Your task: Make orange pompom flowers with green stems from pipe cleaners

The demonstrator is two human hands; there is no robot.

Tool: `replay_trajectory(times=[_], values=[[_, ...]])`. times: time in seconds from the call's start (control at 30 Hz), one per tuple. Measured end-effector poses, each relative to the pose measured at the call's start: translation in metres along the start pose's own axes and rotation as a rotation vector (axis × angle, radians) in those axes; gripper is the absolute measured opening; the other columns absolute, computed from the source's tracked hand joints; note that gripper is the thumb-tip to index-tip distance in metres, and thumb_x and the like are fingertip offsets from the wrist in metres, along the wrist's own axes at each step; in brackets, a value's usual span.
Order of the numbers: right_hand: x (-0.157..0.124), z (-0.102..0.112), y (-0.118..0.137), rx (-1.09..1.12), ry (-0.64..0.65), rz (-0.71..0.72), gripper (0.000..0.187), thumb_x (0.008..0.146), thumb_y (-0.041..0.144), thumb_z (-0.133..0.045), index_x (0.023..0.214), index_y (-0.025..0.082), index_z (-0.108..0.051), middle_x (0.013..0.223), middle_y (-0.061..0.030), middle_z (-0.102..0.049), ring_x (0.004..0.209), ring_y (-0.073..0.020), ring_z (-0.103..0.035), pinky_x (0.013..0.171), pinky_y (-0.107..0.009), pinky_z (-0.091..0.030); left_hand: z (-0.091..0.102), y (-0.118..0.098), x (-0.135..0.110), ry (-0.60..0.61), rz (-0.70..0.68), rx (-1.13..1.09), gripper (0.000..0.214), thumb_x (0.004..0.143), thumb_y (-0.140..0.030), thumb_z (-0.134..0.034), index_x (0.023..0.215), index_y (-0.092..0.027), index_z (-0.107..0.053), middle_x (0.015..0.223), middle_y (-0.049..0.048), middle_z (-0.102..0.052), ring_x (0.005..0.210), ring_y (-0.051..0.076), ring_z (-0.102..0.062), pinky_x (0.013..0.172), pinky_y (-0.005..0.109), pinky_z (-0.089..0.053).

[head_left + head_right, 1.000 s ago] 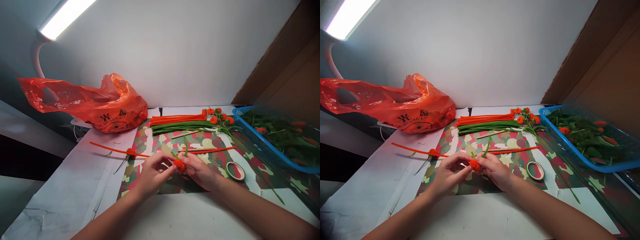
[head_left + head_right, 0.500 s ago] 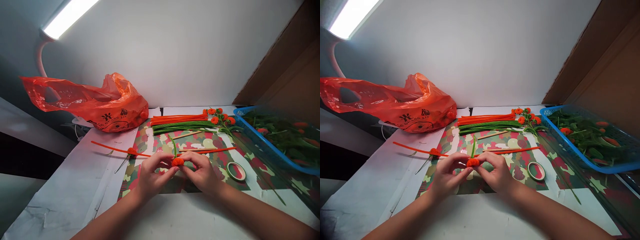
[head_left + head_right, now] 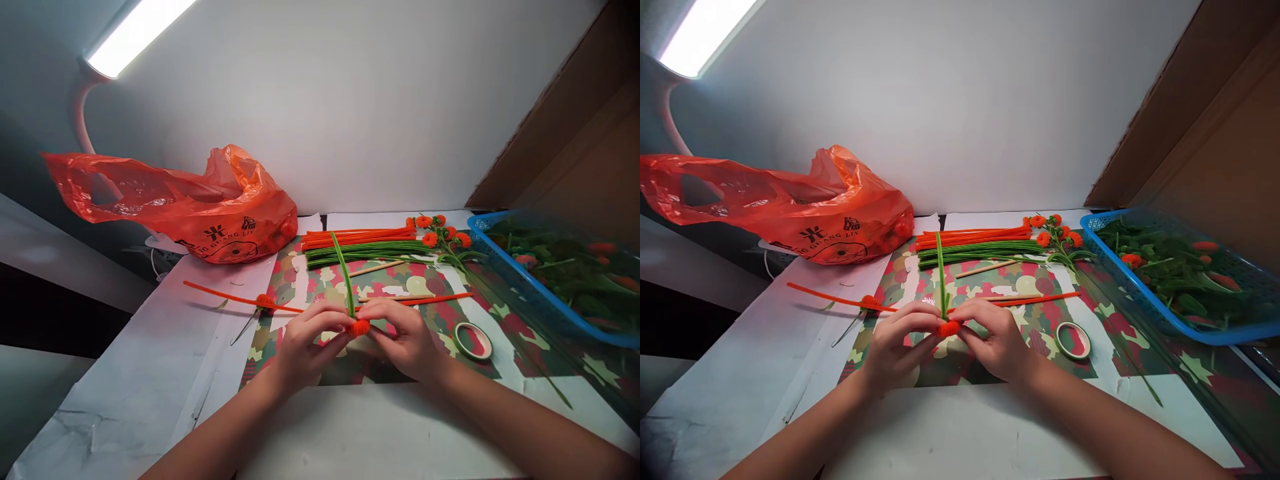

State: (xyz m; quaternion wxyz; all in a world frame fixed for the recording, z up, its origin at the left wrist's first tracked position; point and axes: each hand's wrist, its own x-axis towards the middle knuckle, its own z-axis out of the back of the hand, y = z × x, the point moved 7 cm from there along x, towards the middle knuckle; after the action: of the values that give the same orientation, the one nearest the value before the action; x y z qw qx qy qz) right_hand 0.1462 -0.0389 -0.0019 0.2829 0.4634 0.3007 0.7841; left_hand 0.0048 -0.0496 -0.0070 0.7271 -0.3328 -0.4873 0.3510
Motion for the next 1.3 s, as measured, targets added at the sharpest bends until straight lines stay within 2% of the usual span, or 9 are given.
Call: replay_trajectory(times=[0.13,0.23,0.37,0.67,0.9,1.0,1.07,1.17,1.3], values=[[-0.004,0.007,0.012,-0.114,-0.091,0.26,0.029,0.083,0.004,-0.053,0.104,0.02,-0.063,0.092,-0.0089,-0.067,0.085,-0.0186,-0.064,0.072,-0.032,-0.054,-0.01,0.033,-0.008,-0.053,0.445,-0.38,0.029,0.071,-0.027,-0.073,0.095,-0.02,-0.058,0.09,0.0037,-0.062,0.077,0.015,-0.061,0.054,0.02,-0.051],[-0.007,0.007,0.013,-0.128,-0.082,0.332,0.033,0.082,0.001,-0.053,0.109,0.018,-0.062,0.094,-0.0105,-0.066,0.086,-0.018,-0.063,0.071,-0.031,-0.054,-0.022,0.041,-0.01,0.023,0.574,-0.513,0.032,0.069,-0.029,-0.075,0.095,-0.016,-0.062,0.084,0.0041,-0.064,0.069,0.013,-0.059,0.05,0.019,-0.047],[-0.009,0.003,0.012,-0.134,-0.067,0.331,0.033,0.082,0.0,-0.053,0.108,0.017,-0.063,0.092,-0.0104,-0.065,0.083,-0.0173,-0.062,0.071,-0.031,-0.054,-0.021,0.037,-0.007,0.021,0.547,-0.482,0.023,0.069,-0.027,-0.074,0.088,-0.015,-0.068,0.071,0.0016,-0.064,0.052,0.008,-0.051,0.044,0.018,-0.042],[-0.014,-0.005,0.01,-0.154,-0.075,0.301,0.029,0.084,0.003,-0.054,0.107,0.019,-0.062,0.094,-0.0106,-0.065,0.086,-0.0176,-0.063,0.071,-0.031,-0.055,-0.013,0.028,-0.008,-0.037,0.441,-0.205,0.012,0.072,-0.027,-0.071,0.074,-0.015,-0.069,0.061,0.0001,-0.06,0.048,0.007,-0.05,0.045,0.018,-0.042],[-0.012,-0.007,0.014,-0.239,-0.107,0.31,0.027,0.081,0.002,-0.055,0.101,0.017,-0.064,0.088,-0.0101,-0.066,0.08,-0.0173,-0.062,0.069,-0.03,-0.054,-0.014,0.033,-0.007,-0.095,0.554,-0.405,0.023,0.07,-0.03,-0.073,0.089,-0.018,-0.067,0.074,0.0017,-0.066,0.061,0.012,-0.06,0.047,0.018,-0.048],[-0.013,-0.01,0.015,-0.265,-0.102,0.322,0.026,0.079,0.002,-0.056,0.099,0.017,-0.065,0.084,-0.0092,-0.065,0.075,-0.0168,-0.061,0.065,-0.029,-0.052,-0.011,0.034,-0.006,-0.125,0.561,-0.392,0.022,0.068,-0.031,-0.075,0.082,-0.016,-0.066,0.076,0.0017,-0.064,0.062,0.012,-0.06,0.045,0.017,-0.047],[-0.012,-0.009,0.01,-0.199,-0.116,0.231,0.023,0.078,0.004,-0.057,0.095,0.018,-0.065,0.085,-0.008,-0.065,0.076,-0.0168,-0.06,0.068,-0.03,-0.052,-0.01,0.036,-0.007,-0.126,0.57,-0.373,0.021,0.07,-0.034,-0.073,0.075,-0.015,-0.066,0.07,0.0006,-0.062,0.055,0.01,-0.056,0.041,0.017,-0.045],[-0.008,-0.006,-0.016,0.068,-0.146,-0.126,0.013,0.079,0.015,-0.058,0.09,0.02,-0.063,0.085,-0.0049,-0.063,0.079,-0.017,-0.06,0.072,-0.031,-0.052,-0.008,0.042,-0.009,-0.123,0.615,-0.345,0.023,0.073,-0.037,-0.069,0.073,-0.014,-0.065,0.063,-0.0011,-0.058,0.048,0.008,-0.052,0.039,0.018,-0.043],[-0.007,-0.022,-0.041,0.472,0.013,-0.476,0.016,0.086,0.032,-0.055,0.093,0.02,-0.062,0.086,-0.003,-0.063,0.081,-0.0157,-0.061,0.072,-0.028,-0.051,-0.015,0.046,-0.01,-0.02,0.641,-0.388,0.027,0.074,-0.04,-0.068,0.074,-0.014,-0.064,0.06,-0.0013,-0.056,0.046,0.008,-0.05,0.039,0.017,-0.04]])
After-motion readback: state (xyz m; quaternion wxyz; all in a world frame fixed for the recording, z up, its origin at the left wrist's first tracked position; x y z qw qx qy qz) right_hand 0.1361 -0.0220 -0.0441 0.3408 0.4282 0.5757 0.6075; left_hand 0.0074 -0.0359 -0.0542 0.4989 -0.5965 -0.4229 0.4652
